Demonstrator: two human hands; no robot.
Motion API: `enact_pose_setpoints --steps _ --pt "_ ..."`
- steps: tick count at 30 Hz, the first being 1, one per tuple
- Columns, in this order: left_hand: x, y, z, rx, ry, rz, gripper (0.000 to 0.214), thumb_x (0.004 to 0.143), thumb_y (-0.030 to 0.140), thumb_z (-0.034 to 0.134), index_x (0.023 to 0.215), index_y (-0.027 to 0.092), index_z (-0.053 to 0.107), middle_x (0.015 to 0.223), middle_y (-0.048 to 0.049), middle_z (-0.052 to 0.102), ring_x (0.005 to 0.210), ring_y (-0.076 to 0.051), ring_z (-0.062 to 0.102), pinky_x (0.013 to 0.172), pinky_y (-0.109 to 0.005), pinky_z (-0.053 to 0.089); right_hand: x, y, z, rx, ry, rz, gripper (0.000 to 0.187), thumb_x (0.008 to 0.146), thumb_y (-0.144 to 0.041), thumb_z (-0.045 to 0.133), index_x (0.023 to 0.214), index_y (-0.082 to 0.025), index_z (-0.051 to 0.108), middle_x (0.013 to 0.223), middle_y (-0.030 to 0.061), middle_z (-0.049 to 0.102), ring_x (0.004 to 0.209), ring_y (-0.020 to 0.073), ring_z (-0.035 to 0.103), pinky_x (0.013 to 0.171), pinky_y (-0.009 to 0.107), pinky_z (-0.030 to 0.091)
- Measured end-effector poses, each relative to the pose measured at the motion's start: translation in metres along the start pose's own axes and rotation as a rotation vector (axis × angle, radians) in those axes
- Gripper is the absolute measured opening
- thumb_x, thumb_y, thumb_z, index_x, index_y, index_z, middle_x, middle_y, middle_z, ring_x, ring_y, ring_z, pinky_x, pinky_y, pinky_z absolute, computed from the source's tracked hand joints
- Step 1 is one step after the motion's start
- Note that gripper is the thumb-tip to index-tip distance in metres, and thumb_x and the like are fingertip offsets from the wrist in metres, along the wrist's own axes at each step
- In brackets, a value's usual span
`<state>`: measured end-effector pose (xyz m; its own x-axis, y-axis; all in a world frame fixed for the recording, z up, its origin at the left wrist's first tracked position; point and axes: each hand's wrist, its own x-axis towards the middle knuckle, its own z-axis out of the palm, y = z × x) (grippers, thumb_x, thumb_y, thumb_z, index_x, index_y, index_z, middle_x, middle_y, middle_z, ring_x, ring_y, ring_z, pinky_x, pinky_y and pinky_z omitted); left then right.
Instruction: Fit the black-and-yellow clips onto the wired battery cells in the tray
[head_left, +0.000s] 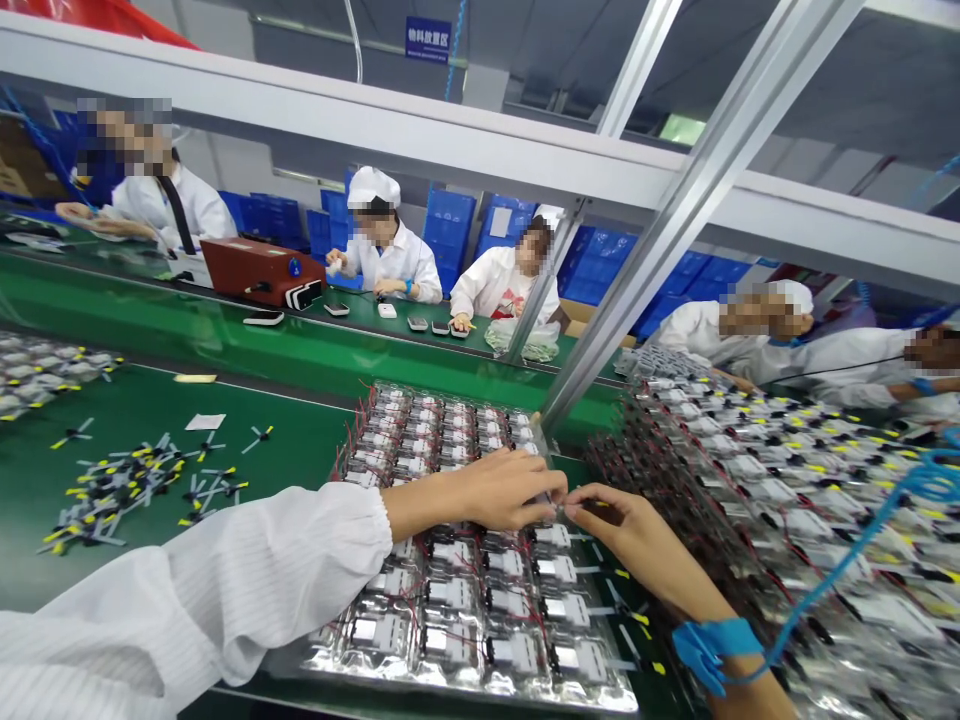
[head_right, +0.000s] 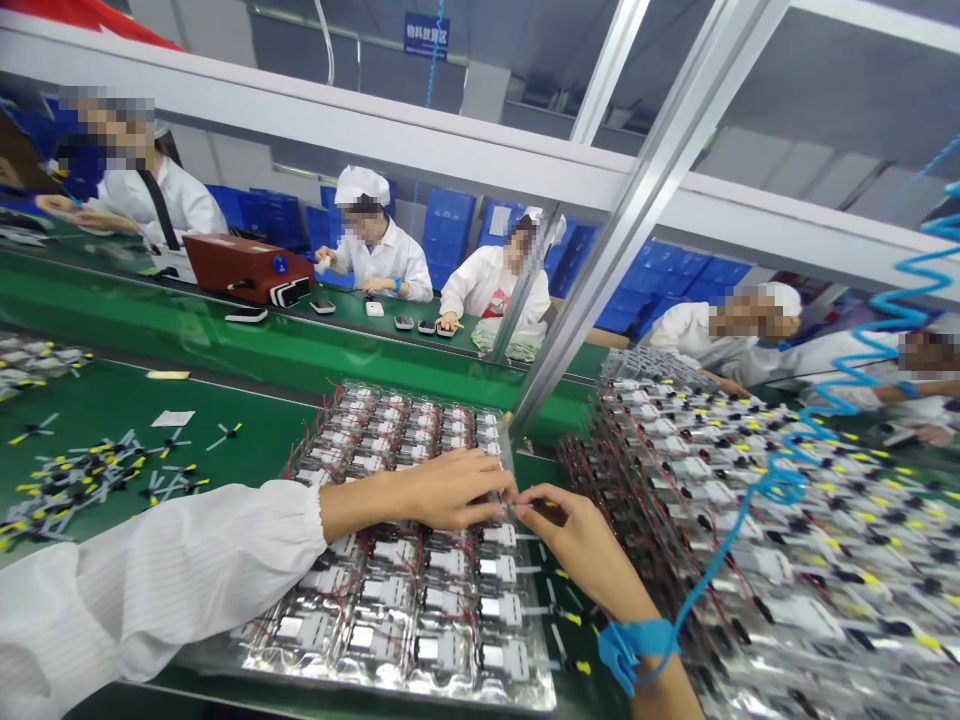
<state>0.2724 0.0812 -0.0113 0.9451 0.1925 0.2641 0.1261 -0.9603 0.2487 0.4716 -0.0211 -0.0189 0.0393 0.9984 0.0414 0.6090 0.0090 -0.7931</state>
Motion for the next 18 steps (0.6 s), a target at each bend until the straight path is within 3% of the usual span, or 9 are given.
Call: enact_pose_setpoints --steps 6,11,18 --pt "0.003 -0.005 0.007 -0.164 0.050 -0.117 0.035 0.087 0.038 0.066 0.115 0.017 0.061 0.098 -0.0056 0.069 0.091 -0.022 0.063 0.076 -0.029 0.044 0.001 -0.004 0.007 -0.001 0.021 -0.010 0.038 0.084 -0.056 0.060 0.085 -0.020 0.067 0.072 0.0006 0.063 0.066 0.0190 0.053 0.061 0.029 0.041" --pt "0.005 -0.006 0.009 -0.181 0.066 -0.124 0.030 0.086 0.038 0.066 0.107 0.016 0.070 0.092 -0.0073 0.072 0.087 -0.021 0.065 0.076 -0.029 0.044 0.001 -0.004 0.005 0.014 0.019 0.001 0.039 0.082 -0.057 0.060 0.086 -0.019 0.068 0.081 0.0035 0.067 0.074 0.0217 0.057 0.067 0.030 0.044" --pt "0.004 -0.012 0.015 -0.175 0.091 -0.093 0.032 0.087 0.040 0.064 0.108 0.018 0.072 0.091 -0.0058 0.073 0.086 -0.021 0.066 0.075 -0.028 0.044 0.002 -0.003 0.005 0.008 0.016 0.007 0.042 0.082 -0.060 0.059 0.087 -0.019 0.069 0.087 0.0051 0.070 0.082 0.0249 0.061 0.073 0.032 0.047"
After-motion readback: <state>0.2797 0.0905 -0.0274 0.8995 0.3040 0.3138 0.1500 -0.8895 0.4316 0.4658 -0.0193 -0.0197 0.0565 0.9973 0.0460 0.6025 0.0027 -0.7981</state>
